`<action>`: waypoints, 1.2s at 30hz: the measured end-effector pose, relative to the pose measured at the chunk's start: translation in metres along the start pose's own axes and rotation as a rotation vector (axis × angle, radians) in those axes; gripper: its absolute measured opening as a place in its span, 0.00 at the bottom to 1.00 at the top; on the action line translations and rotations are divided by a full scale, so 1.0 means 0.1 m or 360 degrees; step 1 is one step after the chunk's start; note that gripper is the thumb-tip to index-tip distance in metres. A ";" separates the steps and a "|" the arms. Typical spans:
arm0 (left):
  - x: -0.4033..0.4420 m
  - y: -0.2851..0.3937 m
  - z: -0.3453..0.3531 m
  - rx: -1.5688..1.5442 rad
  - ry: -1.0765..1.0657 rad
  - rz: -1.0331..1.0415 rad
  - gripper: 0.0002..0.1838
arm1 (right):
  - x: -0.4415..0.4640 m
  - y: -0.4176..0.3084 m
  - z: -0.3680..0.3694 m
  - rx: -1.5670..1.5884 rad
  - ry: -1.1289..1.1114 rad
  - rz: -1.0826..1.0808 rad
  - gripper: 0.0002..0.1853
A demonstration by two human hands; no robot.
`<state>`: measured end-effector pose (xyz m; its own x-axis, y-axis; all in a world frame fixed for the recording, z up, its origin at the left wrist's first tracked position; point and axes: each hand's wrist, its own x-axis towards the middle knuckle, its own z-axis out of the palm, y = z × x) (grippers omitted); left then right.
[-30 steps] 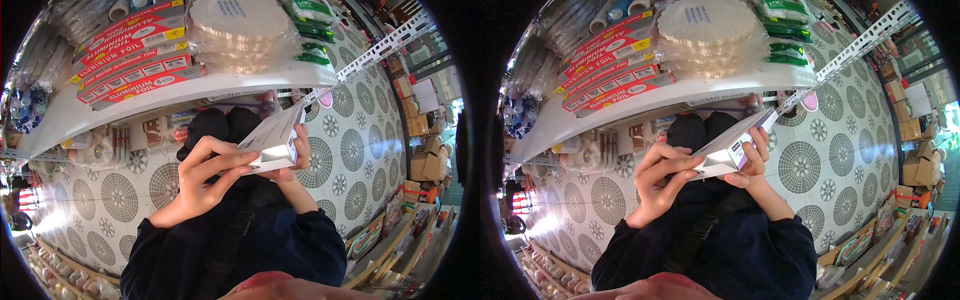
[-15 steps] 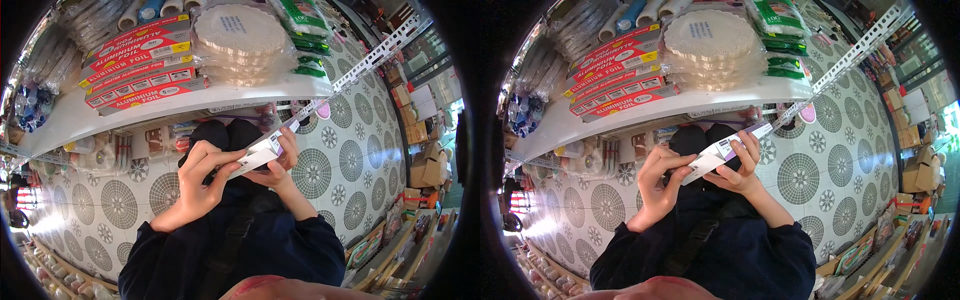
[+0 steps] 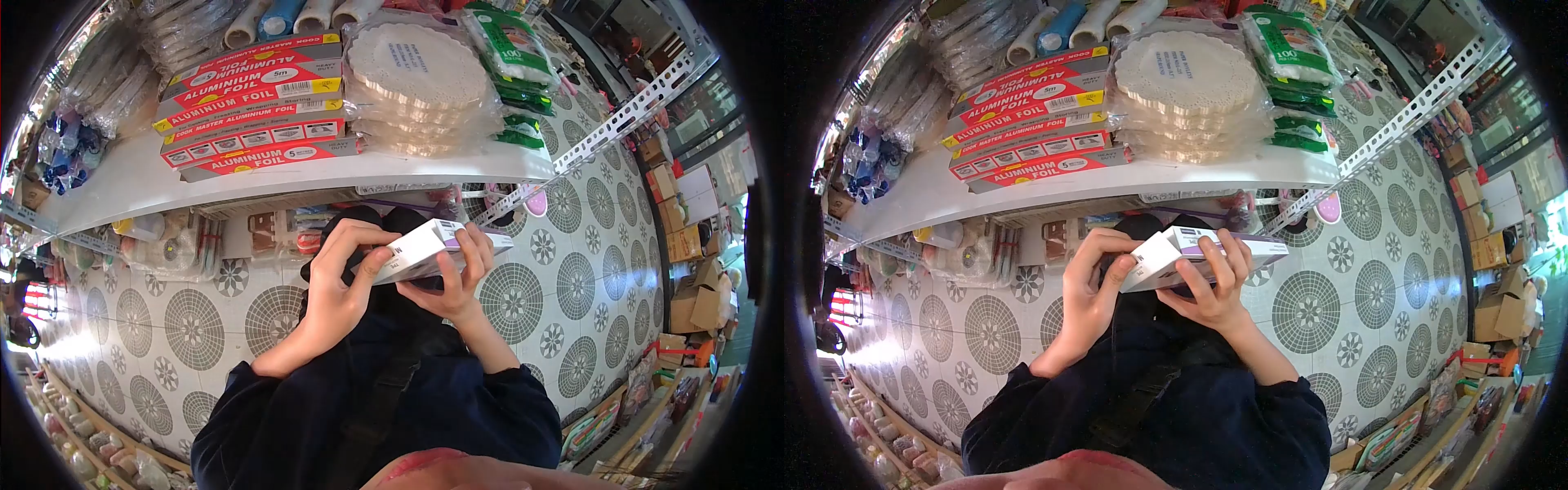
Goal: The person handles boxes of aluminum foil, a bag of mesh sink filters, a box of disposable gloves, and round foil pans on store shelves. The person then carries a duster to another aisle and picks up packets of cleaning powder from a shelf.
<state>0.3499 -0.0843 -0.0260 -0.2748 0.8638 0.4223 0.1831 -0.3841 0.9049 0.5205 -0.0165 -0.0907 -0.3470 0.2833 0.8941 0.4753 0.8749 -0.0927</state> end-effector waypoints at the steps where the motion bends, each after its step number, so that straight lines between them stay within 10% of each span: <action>1: 0.00 0.01 -0.01 0.0048 0.0009 0.0011 0.07 | 0.01 -0.01 0.00 -0.0016 0.0002 -0.0010 0.38; 36: -0.03 0.02 -0.14 -0.0228 0.0122 -0.0373 0.07 | 0.23 -0.12 0.02 -0.0056 -0.0154 -0.0026 0.34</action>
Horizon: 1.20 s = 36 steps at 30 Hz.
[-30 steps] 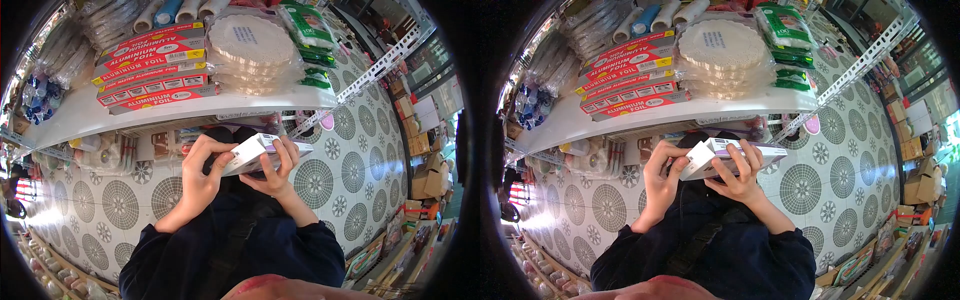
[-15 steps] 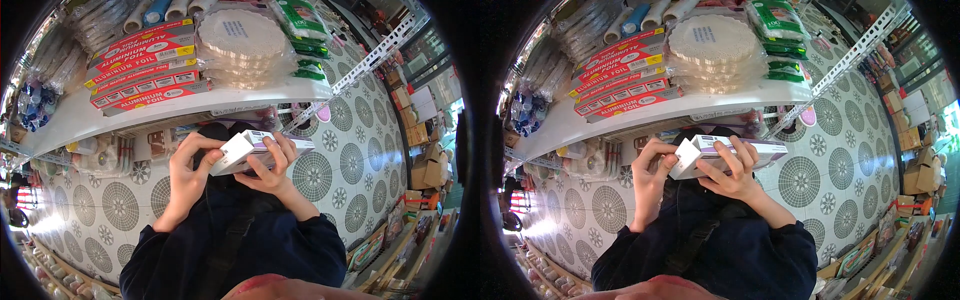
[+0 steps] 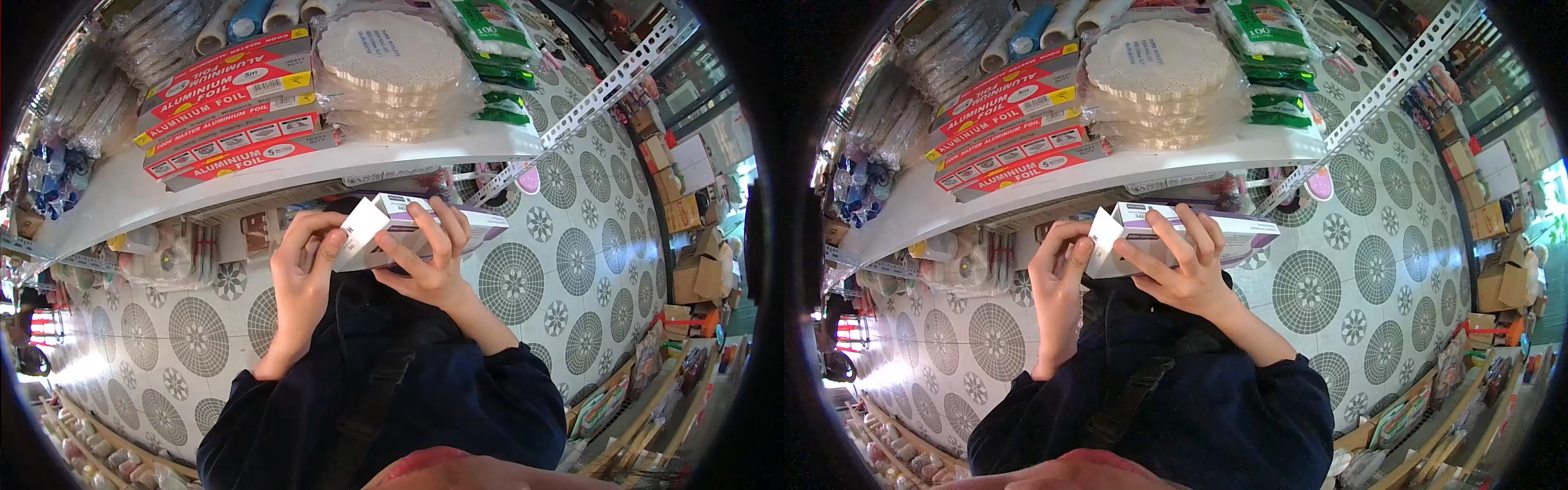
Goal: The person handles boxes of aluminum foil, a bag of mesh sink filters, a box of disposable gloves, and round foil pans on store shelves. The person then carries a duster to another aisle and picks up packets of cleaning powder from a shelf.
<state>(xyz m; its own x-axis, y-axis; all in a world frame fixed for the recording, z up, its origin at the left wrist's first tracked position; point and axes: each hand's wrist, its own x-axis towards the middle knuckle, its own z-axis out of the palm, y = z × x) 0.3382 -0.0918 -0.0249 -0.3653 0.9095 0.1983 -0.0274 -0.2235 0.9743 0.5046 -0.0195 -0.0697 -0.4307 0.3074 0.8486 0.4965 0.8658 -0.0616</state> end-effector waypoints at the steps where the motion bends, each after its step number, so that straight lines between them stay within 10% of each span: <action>1: 0.00 0.00 0.00 0.0011 -0.0004 -0.0026 0.07 | -0.01 0.00 0.00 0.0028 -0.0017 0.0034 0.34; 30: 0.01 0.03 0.03 0.0336 0.0050 0.0082 0.09 | -0.02 0.02 -0.01 -0.0106 0.0101 -0.0039 0.29; 36: 0.09 -0.06 -0.20 -0.0410 -0.0407 -0.0339 0.09 | -0.05 0.03 -0.12 0.0009 0.0061 -0.0119 0.29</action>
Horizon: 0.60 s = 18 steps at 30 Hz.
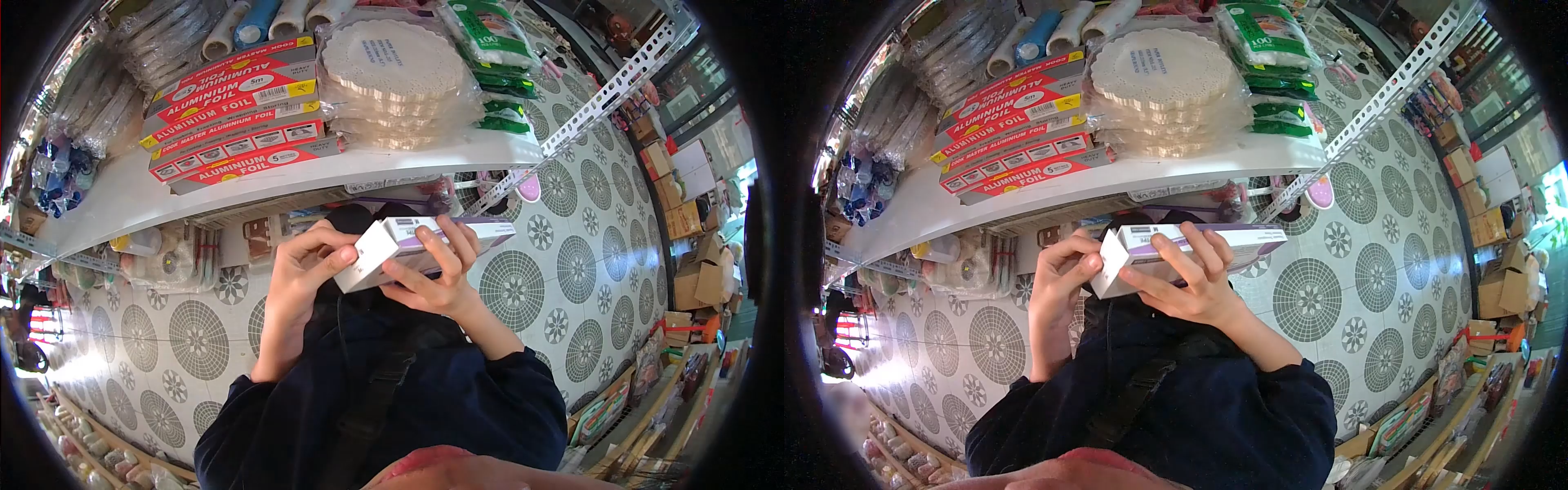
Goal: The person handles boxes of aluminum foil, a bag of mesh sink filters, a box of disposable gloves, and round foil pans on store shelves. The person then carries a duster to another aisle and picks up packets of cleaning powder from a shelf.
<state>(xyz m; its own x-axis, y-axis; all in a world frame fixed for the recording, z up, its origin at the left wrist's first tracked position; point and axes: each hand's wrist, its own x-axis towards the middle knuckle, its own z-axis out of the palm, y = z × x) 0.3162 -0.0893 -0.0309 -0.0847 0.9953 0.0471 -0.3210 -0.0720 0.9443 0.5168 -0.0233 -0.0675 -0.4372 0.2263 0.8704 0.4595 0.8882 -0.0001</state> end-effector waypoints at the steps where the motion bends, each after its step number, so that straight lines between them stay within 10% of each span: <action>1: 0.01 -0.03 -0.02 -0.0046 -0.0026 -0.0025 0.09 | 0.00 -0.01 -0.01 -0.0009 -0.0018 -0.0005 0.29; 9: -0.01 0.00 0.01 -0.0099 -0.0074 -0.0315 0.16 | 0.09 0.01 -0.04 0.0128 -0.0218 0.0053 0.36; 18: 0.09 0.10 0.15 0.0258 0.0226 0.0168 0.19 | 0.98 0.15 -0.64 0.0482 -0.0709 0.0093 0.32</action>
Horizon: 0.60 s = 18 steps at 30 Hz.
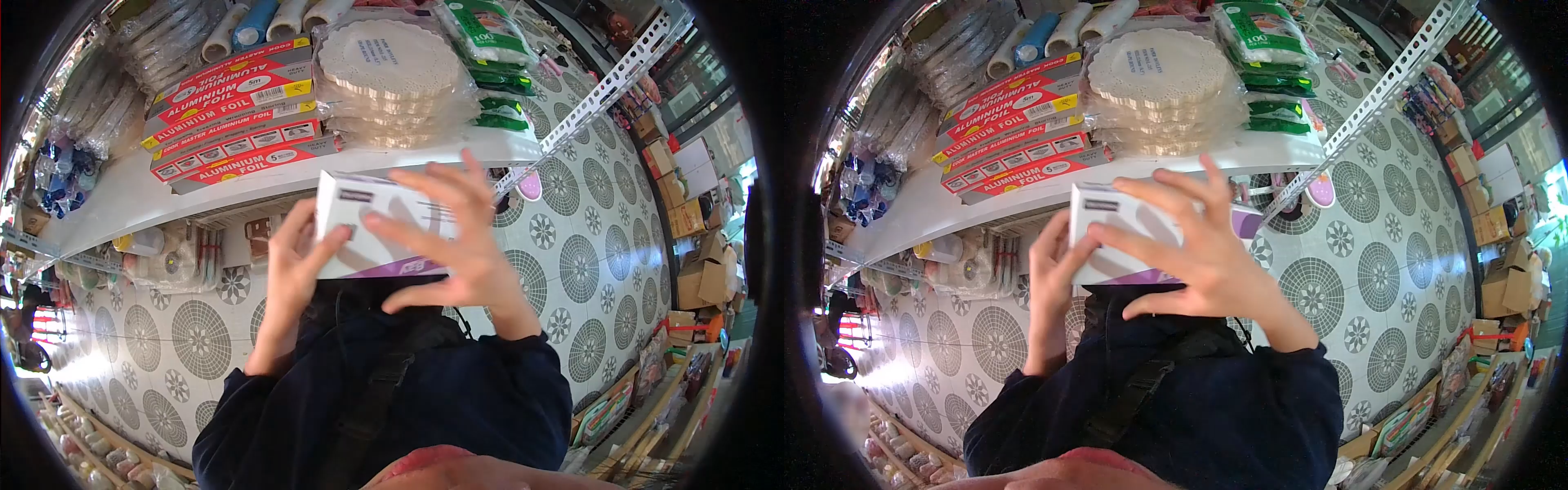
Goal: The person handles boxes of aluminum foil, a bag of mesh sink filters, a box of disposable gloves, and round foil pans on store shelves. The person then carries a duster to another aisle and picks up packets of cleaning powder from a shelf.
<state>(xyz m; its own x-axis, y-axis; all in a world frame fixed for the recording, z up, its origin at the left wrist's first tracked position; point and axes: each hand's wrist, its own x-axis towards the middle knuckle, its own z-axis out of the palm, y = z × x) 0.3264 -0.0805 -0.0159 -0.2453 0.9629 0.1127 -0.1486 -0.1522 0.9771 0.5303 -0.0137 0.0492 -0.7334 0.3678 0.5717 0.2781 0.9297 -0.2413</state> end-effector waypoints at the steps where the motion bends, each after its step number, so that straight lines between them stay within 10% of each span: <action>1: 0.03 0.05 -0.03 -0.0068 0.0102 -0.0063 0.19 | 0.04 0.02 -0.21 0.0146 0.0083 -0.0072 0.29; 7: 0.55 0.40 -0.34 -0.0349 0.0568 0.0147 0.18 | 0.05 -0.15 -1.26 0.1084 -0.0135 -0.0264 0.14; 13: 1.82 0.74 -0.40 -0.0482 0.0310 0.0231 0.20 | -0.21 -0.19 -1.18 0.1328 0.0220 -0.0870 0.04; 18: 3.17 0.70 -0.23 -0.0308 0.0303 0.0208 0.23 | -0.33 -0.19 -1.00 0.1371 0.0368 -0.1330 0.17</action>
<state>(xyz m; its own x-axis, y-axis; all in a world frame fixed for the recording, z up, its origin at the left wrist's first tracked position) 0.2162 0.2090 0.0839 -0.4467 0.8761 0.1813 -0.2794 -0.3291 0.9020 0.6116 -0.0422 0.1137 -0.3379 -0.2611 0.9043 -0.7921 0.5978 -0.1234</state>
